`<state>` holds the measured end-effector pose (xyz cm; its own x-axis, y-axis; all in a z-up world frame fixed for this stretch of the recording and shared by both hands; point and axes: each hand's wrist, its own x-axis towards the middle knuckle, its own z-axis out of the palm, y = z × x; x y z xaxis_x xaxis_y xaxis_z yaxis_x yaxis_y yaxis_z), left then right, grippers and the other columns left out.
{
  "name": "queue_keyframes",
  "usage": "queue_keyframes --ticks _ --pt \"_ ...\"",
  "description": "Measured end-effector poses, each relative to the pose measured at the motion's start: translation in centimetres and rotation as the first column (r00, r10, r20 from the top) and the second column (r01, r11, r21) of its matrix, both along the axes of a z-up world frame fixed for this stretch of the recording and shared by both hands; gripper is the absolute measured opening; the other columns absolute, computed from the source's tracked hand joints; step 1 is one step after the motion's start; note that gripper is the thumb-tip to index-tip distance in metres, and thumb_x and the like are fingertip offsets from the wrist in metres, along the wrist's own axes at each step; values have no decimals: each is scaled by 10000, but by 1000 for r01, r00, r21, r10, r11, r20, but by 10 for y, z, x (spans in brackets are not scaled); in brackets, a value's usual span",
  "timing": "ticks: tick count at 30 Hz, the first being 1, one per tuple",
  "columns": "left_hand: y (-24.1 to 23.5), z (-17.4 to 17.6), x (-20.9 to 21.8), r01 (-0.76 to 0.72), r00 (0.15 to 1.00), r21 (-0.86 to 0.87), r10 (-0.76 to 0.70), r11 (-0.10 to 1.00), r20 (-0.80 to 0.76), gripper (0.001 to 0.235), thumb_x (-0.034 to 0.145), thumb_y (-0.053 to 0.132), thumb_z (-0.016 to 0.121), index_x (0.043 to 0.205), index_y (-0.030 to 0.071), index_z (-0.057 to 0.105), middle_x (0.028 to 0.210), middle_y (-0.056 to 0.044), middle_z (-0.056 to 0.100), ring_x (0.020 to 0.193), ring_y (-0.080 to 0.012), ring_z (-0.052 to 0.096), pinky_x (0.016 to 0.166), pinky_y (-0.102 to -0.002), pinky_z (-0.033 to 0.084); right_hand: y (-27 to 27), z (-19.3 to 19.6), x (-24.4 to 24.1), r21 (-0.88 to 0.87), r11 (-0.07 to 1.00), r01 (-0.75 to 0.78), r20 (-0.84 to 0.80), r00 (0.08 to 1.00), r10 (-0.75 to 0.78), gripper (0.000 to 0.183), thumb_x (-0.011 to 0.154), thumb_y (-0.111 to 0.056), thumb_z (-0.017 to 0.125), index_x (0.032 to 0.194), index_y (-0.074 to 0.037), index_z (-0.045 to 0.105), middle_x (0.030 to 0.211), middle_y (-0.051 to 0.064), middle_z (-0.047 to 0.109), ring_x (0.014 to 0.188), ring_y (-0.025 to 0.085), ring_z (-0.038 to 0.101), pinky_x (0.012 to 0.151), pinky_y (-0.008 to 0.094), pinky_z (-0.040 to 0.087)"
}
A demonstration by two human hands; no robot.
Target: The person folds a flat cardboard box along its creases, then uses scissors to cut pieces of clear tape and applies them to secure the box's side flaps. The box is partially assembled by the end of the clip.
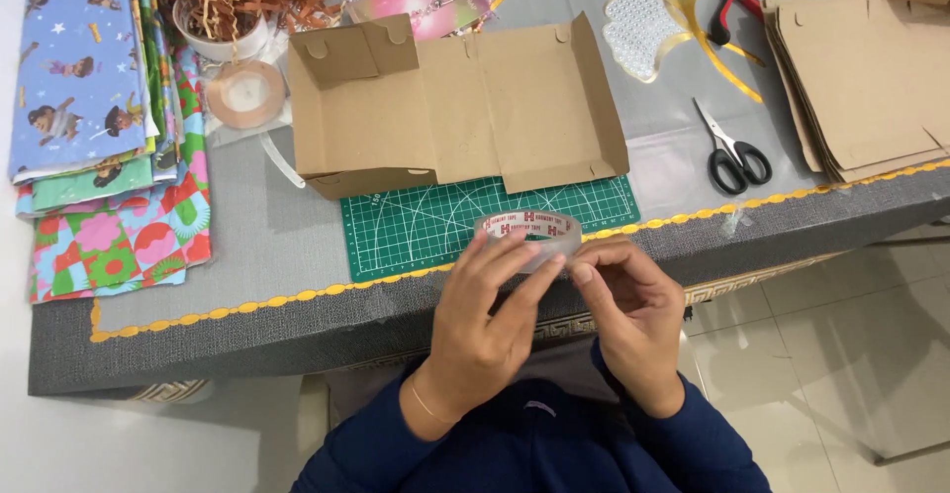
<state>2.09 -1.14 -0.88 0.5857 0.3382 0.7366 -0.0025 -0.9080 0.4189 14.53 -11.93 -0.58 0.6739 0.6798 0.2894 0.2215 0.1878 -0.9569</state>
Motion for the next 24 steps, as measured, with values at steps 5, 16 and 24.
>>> queue_keyframes --ticks 5,16,24 --pt "-3 -3 6 66 996 -47 -63 997 69 305 997 68 725 1289 9 656 1310 -176 563 1317 -395 602 1186 -691 460 3 8 -3 0 999 42 120 992 -42 56 989 -42 649 960 -1 674 921 102 671 893 180 649 841 263 539" --pt "9 -1 11 68 973 -325 9 943 229 173 879 59 819 1014 100 718 1142 -98 675 1169 -319 721 1294 -624 258 -14 22 19 -131 988 80 406 914 -21 324 1054 -266 492 1104 -40 718 946 97 655 843 185 631 812 296 521" --pt "22 20 -8 18 981 -442 69 897 180 50 906 83 720 886 123 697 1071 -52 693 1125 -292 735 1324 -639 138 -48 -21 169 -159 718 678 899 399 -178 93 1050 -55 786 1142 -45 783 1038 110 684 965 262 633 790 399 502"
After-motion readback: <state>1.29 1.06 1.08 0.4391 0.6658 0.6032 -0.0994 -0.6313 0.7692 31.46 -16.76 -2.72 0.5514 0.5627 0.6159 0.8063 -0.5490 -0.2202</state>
